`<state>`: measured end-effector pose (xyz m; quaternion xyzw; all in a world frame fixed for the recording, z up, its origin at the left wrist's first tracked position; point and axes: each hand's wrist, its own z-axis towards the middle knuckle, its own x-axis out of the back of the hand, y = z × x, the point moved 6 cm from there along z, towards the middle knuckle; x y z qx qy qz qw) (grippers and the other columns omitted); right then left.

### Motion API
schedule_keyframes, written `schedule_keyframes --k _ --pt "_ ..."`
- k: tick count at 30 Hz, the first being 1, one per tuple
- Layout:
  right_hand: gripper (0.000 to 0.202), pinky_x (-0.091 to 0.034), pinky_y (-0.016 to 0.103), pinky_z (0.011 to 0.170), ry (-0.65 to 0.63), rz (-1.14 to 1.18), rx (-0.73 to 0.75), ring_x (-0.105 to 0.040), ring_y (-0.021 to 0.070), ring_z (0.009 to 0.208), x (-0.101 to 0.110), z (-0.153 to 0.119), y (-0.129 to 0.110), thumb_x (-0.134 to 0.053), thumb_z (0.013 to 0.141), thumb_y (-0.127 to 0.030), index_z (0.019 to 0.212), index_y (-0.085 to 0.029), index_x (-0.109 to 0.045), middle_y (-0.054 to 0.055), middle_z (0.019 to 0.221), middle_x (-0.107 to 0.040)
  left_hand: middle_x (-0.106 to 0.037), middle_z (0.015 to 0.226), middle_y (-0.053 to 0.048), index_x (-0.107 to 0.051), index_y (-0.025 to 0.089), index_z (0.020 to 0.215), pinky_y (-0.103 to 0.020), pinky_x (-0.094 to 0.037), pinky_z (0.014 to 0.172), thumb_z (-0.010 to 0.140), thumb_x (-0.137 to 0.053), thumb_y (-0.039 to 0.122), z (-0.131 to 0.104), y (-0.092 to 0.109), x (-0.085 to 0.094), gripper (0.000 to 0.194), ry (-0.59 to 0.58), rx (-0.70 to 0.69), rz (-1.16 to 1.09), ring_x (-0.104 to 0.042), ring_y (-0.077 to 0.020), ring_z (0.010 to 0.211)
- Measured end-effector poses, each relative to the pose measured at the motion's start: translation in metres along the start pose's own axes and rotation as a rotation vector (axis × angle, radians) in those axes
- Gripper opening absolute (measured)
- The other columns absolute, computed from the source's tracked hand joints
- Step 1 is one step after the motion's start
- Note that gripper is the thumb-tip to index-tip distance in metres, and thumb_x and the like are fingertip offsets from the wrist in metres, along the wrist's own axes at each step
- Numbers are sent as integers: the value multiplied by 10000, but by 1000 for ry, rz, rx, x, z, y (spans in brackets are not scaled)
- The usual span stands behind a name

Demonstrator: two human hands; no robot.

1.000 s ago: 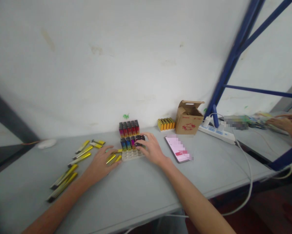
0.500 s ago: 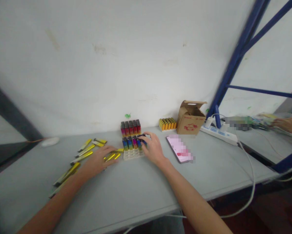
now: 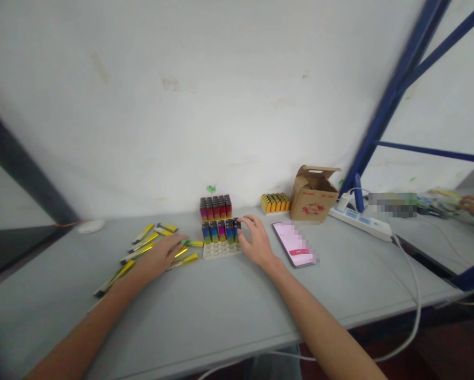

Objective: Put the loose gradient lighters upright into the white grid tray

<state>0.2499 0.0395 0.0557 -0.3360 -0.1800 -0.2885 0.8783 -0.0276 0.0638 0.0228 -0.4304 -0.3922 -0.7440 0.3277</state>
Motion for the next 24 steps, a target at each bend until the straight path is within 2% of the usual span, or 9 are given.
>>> schedule_keyframes --k 5,10,20,24 --pt "325 -441 438 981 -12 13 -12 -516 245 1122 -4 -1 -2 -486 866 -224 1184 -190 -540 118 1175 -551 -671 1132 -132 -654 149 1125 -459 -422 995 888 -395 369 0 -1 3 414 43 27 -12 -571 -275 1109" --pt "332 -451 433 962 -9 18 -33 -511 244 1120 -5 -1 0 -491 857 -209 1186 -178 -527 119 1183 -552 -656 1131 -130 -642 151 1146 -461 -416 991 872 -425 317 0 -3 2 387 58 57 2 -557 -278 1107" --pt "333 -452 439 965 -37 -7 -56 -502 249 1140 -7 -2 2 -472 873 -247 1196 -178 -513 127 1193 -540 -645 1091 -135 -643 146 1080 -442 -435 962 893 -364 277 -1 1 8 360 114 53 73 -571 -279 1056" --pt "358 -429 432 998 -52 -67 -51 -502 248 1157 -3 1 5 -458 883 -279 1221 -168 -500 133 1216 -543 -661 1043 -140 -657 139 1031 -461 -437 939 889 -363 275 -2 1 7 354 99 60 131 -578 -295 1008"
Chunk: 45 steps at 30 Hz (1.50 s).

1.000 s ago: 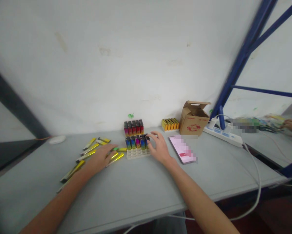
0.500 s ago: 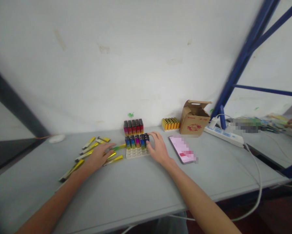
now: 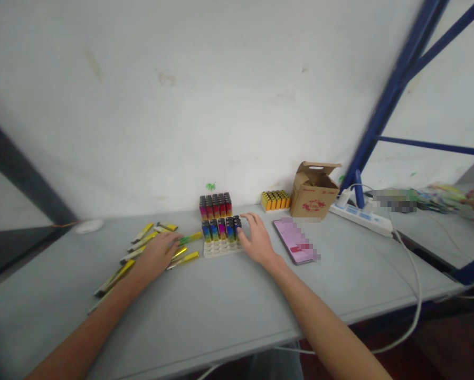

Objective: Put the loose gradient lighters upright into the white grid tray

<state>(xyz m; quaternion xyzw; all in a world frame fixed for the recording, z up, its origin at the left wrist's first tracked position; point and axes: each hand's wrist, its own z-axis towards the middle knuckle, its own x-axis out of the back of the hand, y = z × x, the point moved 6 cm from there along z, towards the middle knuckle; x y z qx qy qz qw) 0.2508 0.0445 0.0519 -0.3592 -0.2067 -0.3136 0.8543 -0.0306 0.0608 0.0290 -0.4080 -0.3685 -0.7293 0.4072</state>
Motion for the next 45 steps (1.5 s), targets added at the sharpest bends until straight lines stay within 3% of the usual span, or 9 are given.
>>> schedule_keyframes --k 7,15,19,28,34,39,42,45 --pt "486 -356 532 1018 215 -307 -285 -446 339 1231 29 -2 41 -409 916 -424 1273 -101 -470 225 1292 -500 -661 1054 -124 -657 156 1015 -441 -440 947 882 -368 293 0 3 3 347 20 6 -7 -576 -278 1024" --pt "557 -329 617 992 163 -309 -346 -420 396 1258 16 -8 54 -389 913 -514 1242 -80 -503 295 1336 -449 -671 1029 -124 -669 172 974 -458 -449 946 875 -407 402 0 6 11 363 82 5 -94 -587 -289 1020" --pt "506 -338 582 1019 168 -277 -302 -420 362 1265 18 -4 47 -413 911 -477 1228 -95 -514 261 1317 -466 -678 987 -109 -689 187 919 -438 -463 937 864 -448 450 -1 15 11 361 37 -58 -132 -598 -271 997" --pt "381 -376 460 1058 69 -118 29 -454 261 1228 13 -1 -6 -396 936 -320 1258 -138 -488 168 1283 -492 -624 1131 -146 -728 197 828 -515 -417 994 807 -553 561 -5 16 5 405 18 -149 -66 -554 -322 1106" --pt "350 -398 457 1038 20 -89 35 -472 258 1208 8 -4 -9 -392 939 -312 1226 -152 -513 159 1258 -503 -598 1242 -121 -756 249 900 -532 -374 1037 768 -618 553 -5 18 10 358 -59 -247 -70 -501 -334 1199" --pt "331 -406 451 1031 13 -70 40 -481 251 1196 6 -4 -9 -394 940 -314 1210 -175 -524 145 1247 -509 -621 1239 -66 -759 292 838 -549 -339 1061 786 -623 446 -7 20 9 212 -115 -296 -99 -453 -326 1261" --pt "323 -406 443 1031 22 -51 41 -484 245 1193 7 -4 -11 -399 937 -308 1205 -180 -527 138 1240 -516 -642 1202 -58 -742 269 766 -525 -350 1063 769 -626 406 -6 23 11 180 -86 -286 -124 -474 -308 1241" --pt "306 -409 432 1027 56 -20 49 -495 237 1175 10 -5 -16 -407 931 -289 1187 -183 -537 132 1226 -530 -683 1077 -73 -690 228 696 -499 -382 1043 757 -601 382 -3 27 25 188 37 -241 -178 -540 -284 1153"
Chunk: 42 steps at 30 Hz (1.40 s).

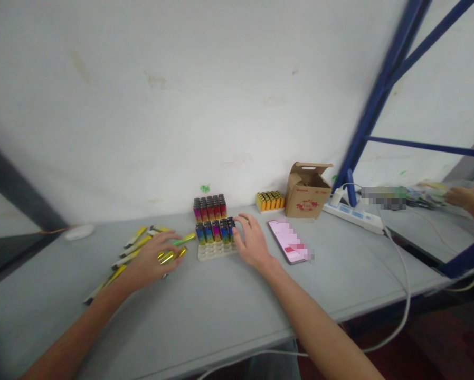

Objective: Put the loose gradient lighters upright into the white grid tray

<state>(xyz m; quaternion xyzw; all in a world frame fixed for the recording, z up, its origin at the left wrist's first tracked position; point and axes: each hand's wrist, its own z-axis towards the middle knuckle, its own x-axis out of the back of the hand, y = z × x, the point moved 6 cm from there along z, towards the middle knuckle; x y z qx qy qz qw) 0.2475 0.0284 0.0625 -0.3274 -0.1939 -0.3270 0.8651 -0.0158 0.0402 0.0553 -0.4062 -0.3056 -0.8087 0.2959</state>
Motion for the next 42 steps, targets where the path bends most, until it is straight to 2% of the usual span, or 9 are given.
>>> schedule_keyframes --k 4,11,14,16,19,22,29,35,42 --pt "276 -435 415 985 16 31 55 -531 228 1110 2 -1 -11 -414 923 -255 1147 -186 -559 124 1162 -577 -690 890 -70 -622 206 688 -444 -439 985 774 -559 390 4 7 18 212 146 52 -69 -592 -255 1039" --pt "208 -491 354 792 -1 78 201 -600 209 869 0 -8 -36 -435 892 -214 995 -202 -616 77 892 -655 -666 869 -68 -633 195 746 -377 -472 920 837 -531 385 7 24 18 234 154 56 -219 -600 -231 1002" --pt "231 -492 307 717 -187 146 207 -602 183 792 -13 -13 -49 -497 881 -285 1073 -204 -598 59 906 -653 -654 957 -70 -690 206 784 -360 -477 920 823 -598 400 7 38 16 217 158 5 -282 -603 -219 992" --pt "354 -494 301 713 -313 174 201 -603 185 817 -24 -16 -56 -577 845 -384 1146 -198 -578 67 986 -645 -636 1035 -76 -722 218 816 -358 -477 928 813 -626 418 6 48 15 222 175 -16 -334 -602 -218 1001" --pt "385 -487 301 748 -390 282 195 -601 186 861 -34 -17 -62 -618 823 -432 1126 -196 -615 62 1003 -644 -610 1135 -88 -748 231 840 -369 -473 950 803 -641 456 4 60 14 253 178 -8 -417 -588 -237 1057" --pt "223 -466 260 695 -444 466 152 -582 146 773 -40 -15 -58 -549 887 -341 980 -191 -685 37 883 -649 -613 1154 -91 -757 243 861 -381 -472 963 792 -650 477 3 66 12 267 158 16 -446 -588 -242 1072" --pt "269 -351 218 543 -588 763 -61 -450 104 619 -38 -10 -39 -644 822 -403 924 -165 -716 7 757 -606 -692 837 -58 -746 235 777 -377 -500 897 793 -663 411 5 64 9 195 191 -92 -351 -620 -213 926" --pt "377 -291 222 535 -528 867 -124 -372 95 611 -35 -5 -38 -651 795 -478 647 -131 -646 -21 632 -466 -703 785 -39 -721 202 747 -282 -521 729 838 -625 365 2 65 -2 210 123 -153 -324 -651 -160 760" --pt "403 -304 223 526 -552 970 -218 -379 94 586 -44 -9 -44 -627 797 -525 896 -141 -699 -1 685 -555 -694 761 -22 -662 183 699 -244 -500 675 903 -533 327 1 75 -16 282 -25 -129 -401 -640 -140 711"
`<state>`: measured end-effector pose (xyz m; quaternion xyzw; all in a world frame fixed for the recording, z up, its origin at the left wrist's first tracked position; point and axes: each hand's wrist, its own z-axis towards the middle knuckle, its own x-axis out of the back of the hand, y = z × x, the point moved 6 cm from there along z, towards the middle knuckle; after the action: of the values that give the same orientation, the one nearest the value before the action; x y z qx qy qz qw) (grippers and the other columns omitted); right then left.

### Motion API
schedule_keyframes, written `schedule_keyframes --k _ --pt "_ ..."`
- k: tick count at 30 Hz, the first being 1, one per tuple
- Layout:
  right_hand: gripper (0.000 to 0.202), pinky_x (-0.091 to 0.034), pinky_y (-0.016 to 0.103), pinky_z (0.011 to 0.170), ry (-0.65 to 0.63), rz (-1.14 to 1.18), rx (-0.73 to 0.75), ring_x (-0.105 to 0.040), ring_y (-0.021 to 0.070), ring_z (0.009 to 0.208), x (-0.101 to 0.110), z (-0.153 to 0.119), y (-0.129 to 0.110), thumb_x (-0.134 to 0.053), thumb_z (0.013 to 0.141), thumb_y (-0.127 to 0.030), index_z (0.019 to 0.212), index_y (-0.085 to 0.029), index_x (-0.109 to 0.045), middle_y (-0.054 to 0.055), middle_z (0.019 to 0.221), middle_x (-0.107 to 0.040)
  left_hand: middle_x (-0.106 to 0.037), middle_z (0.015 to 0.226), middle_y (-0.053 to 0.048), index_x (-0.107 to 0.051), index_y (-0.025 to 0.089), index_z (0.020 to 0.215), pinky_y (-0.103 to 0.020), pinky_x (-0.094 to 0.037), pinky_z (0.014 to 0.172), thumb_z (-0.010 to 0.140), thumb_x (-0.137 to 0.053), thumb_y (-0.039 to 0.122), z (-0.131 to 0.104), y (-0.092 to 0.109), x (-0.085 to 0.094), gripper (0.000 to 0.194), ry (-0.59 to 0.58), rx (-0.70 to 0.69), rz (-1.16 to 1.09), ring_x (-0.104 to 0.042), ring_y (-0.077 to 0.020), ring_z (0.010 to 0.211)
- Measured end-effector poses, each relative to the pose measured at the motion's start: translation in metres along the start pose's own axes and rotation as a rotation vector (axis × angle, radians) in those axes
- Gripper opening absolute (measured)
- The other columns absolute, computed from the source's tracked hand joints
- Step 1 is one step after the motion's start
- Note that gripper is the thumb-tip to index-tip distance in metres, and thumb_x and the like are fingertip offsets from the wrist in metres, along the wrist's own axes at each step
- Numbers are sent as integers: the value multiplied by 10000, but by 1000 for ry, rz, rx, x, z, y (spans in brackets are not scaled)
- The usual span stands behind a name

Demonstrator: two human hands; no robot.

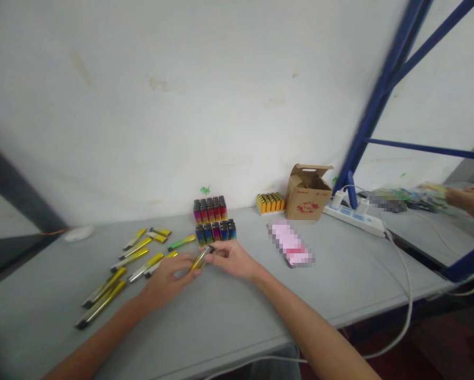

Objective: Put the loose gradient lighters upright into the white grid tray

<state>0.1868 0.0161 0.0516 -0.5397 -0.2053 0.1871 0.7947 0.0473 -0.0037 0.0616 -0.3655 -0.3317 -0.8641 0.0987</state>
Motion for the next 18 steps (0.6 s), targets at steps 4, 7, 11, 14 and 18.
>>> schedule_keyframes --k 4,7,11,14,18 --pt "416 -285 209 474 55 77 -39 -354 72 503 4 1 5 -611 807 -538 927 -148 -693 -26 612 -506 -675 756 -22 -639 178 727 -242 -491 667 926 -489 330 -1 -2 0 292 7 9 -9 -629 -137 707" --pt "426 -315 204 466 224 245 -67 -399 78 495 20 2 10 -593 803 -580 864 -164 -664 -34 596 -477 -681 807 -35 -642 178 786 -249 -497 718 952 -424 320 -3 -6 4 309 37 3 6 -635 -140 763" --pt "414 -394 215 512 402 473 -66 -490 104 566 40 -1 9 -570 805 -608 807 -195 -583 -12 677 -544 -685 845 -46 -658 182 828 -271 -494 777 961 -391 324 -5 -13 13 330 104 25 128 -631 -154 818" --pt "393 -414 228 516 406 558 -63 -511 122 568 45 -2 3 -605 783 -598 898 -227 -547 -30 647 -533 -684 850 -54 -657 183 809 -299 -488 804 954 -397 330 -5 -18 17 332 122 35 225 -623 -168 836" --pt "382 -337 186 444 350 643 -126 -457 94 508 42 -2 3 -639 776 -557 977 -252 -527 -63 630 -466 -678 858 -60 -652 181 792 -326 -483 821 948 -400 328 -4 -21 16 331 102 18 291 -616 -179 846"
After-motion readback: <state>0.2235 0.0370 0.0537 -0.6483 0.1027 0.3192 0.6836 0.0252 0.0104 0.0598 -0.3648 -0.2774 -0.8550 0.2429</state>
